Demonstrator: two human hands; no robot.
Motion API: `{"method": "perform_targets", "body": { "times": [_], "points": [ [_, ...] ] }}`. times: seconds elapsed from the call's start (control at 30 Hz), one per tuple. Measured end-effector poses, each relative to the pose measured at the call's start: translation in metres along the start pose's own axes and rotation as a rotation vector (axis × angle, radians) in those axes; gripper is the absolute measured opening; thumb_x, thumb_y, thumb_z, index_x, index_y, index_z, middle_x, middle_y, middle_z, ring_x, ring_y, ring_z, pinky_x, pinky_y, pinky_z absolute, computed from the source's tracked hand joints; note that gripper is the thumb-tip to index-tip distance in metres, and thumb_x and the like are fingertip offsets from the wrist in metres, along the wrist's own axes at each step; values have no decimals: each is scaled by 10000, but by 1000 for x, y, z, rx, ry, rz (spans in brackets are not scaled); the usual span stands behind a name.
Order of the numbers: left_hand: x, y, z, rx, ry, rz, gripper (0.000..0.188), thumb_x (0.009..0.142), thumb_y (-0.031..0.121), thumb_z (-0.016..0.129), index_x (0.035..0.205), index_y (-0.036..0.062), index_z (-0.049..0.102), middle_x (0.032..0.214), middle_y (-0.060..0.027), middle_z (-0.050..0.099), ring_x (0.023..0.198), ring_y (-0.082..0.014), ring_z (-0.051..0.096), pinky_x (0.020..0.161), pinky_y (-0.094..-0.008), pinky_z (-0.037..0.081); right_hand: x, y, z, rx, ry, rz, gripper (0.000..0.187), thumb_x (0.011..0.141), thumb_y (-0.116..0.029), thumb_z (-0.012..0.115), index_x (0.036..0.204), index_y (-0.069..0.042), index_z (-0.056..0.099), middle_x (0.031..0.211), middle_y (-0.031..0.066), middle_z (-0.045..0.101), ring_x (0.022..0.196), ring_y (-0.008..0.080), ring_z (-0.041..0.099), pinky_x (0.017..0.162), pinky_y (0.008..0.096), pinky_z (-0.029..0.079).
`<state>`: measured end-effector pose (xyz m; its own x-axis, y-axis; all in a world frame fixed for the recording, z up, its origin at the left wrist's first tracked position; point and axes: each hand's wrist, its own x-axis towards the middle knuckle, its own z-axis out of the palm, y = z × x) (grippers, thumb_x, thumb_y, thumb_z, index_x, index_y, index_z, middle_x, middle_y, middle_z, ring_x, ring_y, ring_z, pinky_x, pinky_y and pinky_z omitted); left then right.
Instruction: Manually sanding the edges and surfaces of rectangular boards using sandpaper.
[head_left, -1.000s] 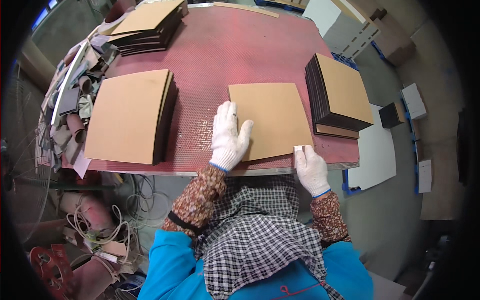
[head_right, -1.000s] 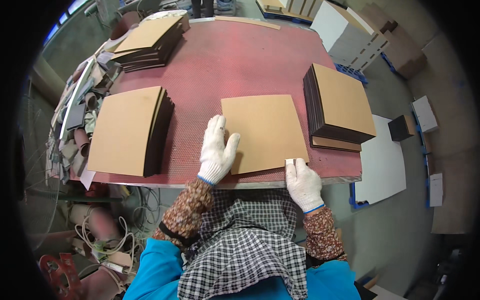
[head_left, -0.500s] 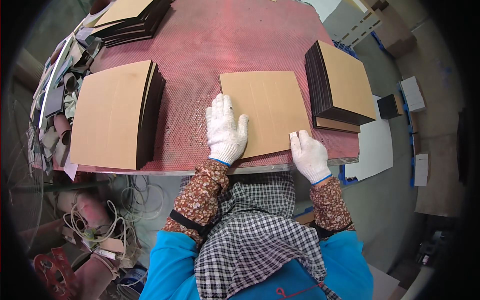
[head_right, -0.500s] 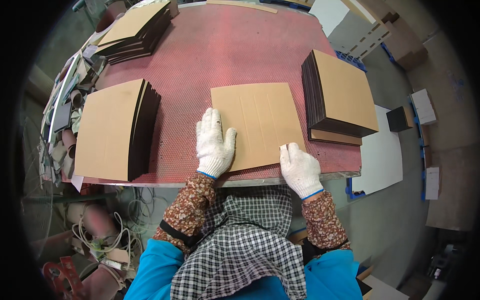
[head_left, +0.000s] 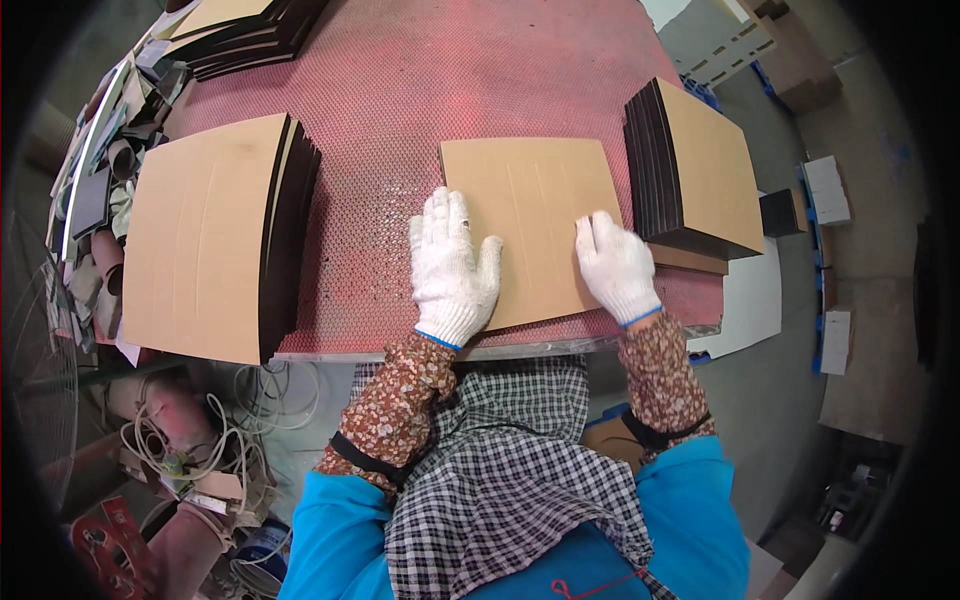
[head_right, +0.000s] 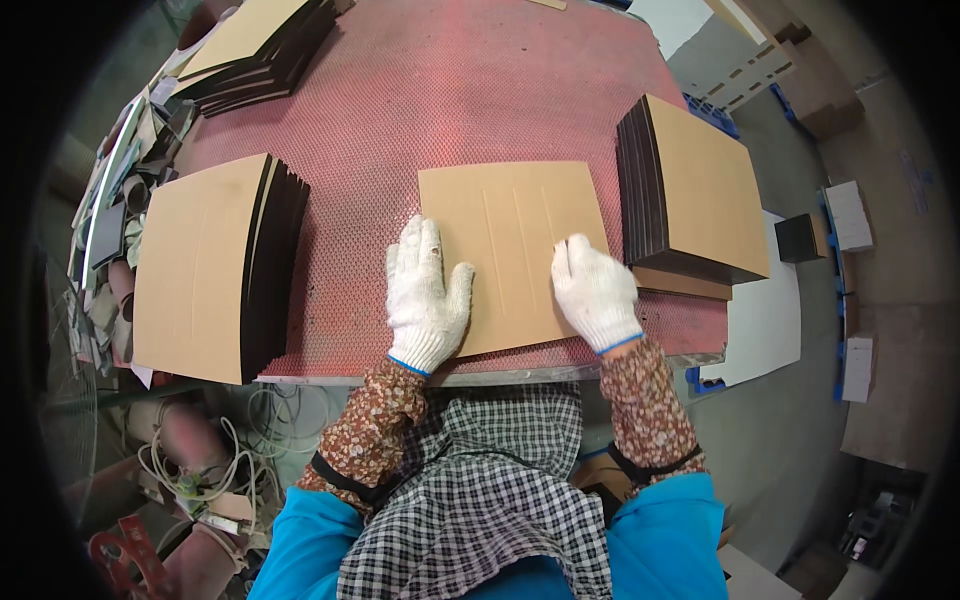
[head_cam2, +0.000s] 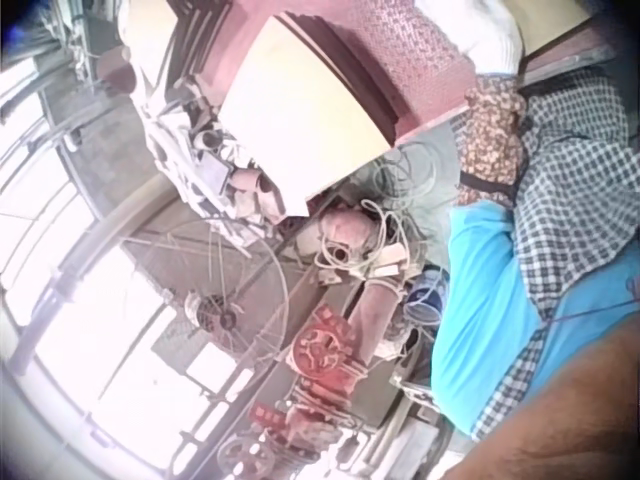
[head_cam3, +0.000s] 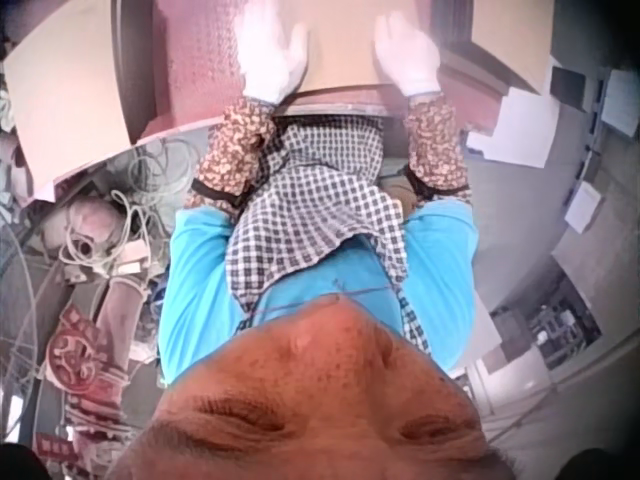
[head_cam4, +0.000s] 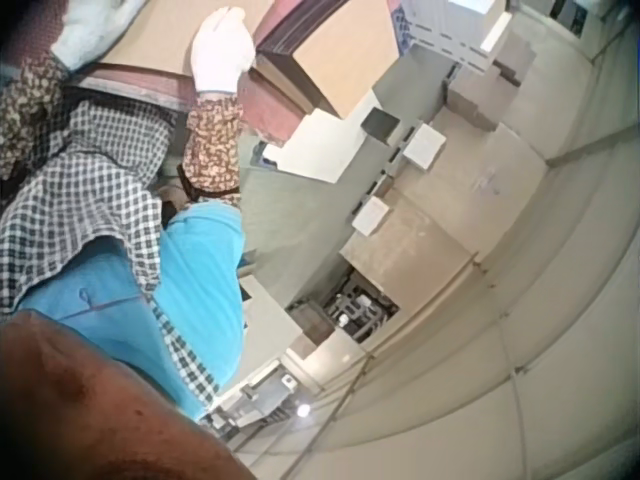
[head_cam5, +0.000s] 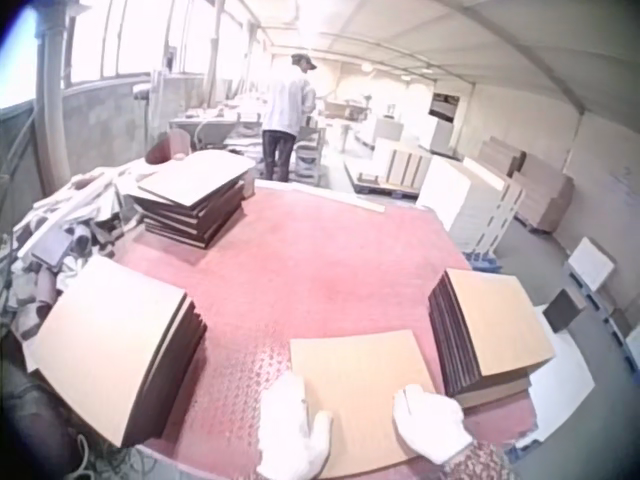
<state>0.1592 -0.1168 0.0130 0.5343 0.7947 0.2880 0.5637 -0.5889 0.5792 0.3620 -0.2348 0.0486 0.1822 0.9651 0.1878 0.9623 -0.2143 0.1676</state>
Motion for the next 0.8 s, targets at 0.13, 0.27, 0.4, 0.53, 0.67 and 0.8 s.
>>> {"method": "perform_targets", "body": {
  "times": [0.13,0.27,0.4,0.53,0.67,0.8],
  "points": [
    [-1,0,1,-23,20,1,704,927,238,684,1480,-108,419,1538,-316,431,1455,-445,397,1237,-531,252,48,15,22,169,-32,153,267,1042,-305,499,947,-72,588,794,178,687,720,376,713,600,499,572],
    [0,1,-1,-30,17,-10,703,927,239,684,1477,-111,421,1537,-315,433,1452,-449,400,1236,-532,254,83,15,14,256,-151,357,362,1049,-378,461,1045,-55,624,930,241,731,867,440,717,770,570,570],
    [-1,1,-2,-45,17,-5,700,932,244,678,1475,-116,423,1540,-316,431,1458,-445,395,1239,-530,249,86,17,14,305,-145,382,391,1052,-384,444,1084,-40,626,939,258,727,922,465,702,850,575,549],
    [2,-1,1,-51,2,-11,707,952,271,656,1487,-122,412,1556,-320,415,1477,-440,374,1252,-526,228,81,14,3,292,-199,382,393,1050,-383,446,1083,-33,622,972,265,724,949,470,694,861,574,541],
    [1,-3,1,-31,-16,-40,723,967,301,635,1500,-125,397,1566,-322,404,1490,-435,360,1262,-523,211,31,4,-14,297,-206,199,337,1051,-330,455,1037,-32,612,889,278,694,888,456,690,772,557,551],
    [0,0,2,-21,-30,-35,736,982,327,614,1513,-126,383,1575,-318,396,1505,-421,346,1274,-515,192,-29,-7,-36,312,-341,318,300,1044,-318,499,979,-39,588,844,252,687,808,448,690,703,562,552]
  ]
}}
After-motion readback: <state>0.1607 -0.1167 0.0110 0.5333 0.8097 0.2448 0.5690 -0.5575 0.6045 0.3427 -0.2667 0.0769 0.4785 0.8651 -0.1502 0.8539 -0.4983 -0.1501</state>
